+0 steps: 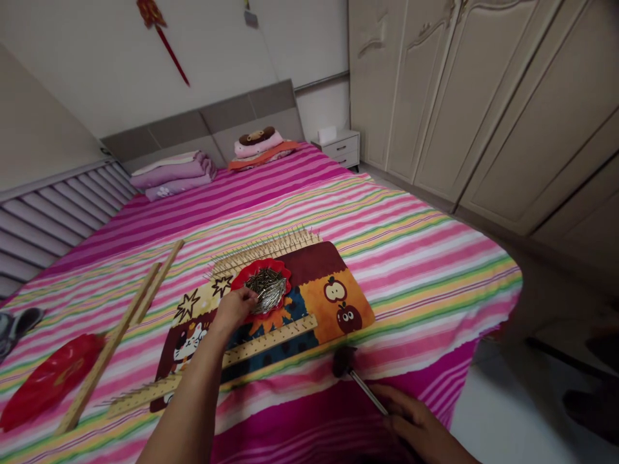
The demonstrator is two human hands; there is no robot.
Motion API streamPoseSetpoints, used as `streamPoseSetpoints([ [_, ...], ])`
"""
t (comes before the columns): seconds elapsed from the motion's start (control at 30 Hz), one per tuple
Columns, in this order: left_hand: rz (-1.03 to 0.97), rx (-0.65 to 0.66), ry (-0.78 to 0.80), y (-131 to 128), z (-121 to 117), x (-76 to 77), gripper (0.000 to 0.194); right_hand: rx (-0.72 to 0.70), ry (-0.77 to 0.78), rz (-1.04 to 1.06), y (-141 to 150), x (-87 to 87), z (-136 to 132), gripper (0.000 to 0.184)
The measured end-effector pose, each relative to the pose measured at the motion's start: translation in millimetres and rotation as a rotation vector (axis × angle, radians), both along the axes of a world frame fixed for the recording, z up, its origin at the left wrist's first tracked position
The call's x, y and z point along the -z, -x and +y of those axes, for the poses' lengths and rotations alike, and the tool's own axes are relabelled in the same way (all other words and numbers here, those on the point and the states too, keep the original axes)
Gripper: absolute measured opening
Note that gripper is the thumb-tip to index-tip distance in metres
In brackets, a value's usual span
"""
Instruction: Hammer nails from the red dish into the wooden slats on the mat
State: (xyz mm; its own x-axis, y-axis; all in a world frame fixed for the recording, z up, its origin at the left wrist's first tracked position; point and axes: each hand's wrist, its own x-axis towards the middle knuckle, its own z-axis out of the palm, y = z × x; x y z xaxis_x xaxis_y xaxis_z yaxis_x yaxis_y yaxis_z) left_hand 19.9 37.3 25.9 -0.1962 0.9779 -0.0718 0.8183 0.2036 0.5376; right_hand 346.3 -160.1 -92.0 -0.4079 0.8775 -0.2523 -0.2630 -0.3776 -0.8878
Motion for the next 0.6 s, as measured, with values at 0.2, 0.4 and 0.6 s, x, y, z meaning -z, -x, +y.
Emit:
streamPoseSetpoints([
  [0.2,-0.648,-0.125,0.062,2.0,-19.1,-14.8,0.022,-0.004,-0.004,-0.076,-0.8,-3.7,-0.4,0.040],
  [0.4,-0.913,-0.188,0.112,-9.1,-51.8,-31.6,0.031,-0.022,-0.023,-0.102,-2.1,-0.7,0.0,0.044],
  [0.6,-1.103,-0.262,0.138,-29.9,-85.5,-24.5,0.041,-0.029,-0.049,-0.052,-1.5,-7.5,0.7,0.042],
])
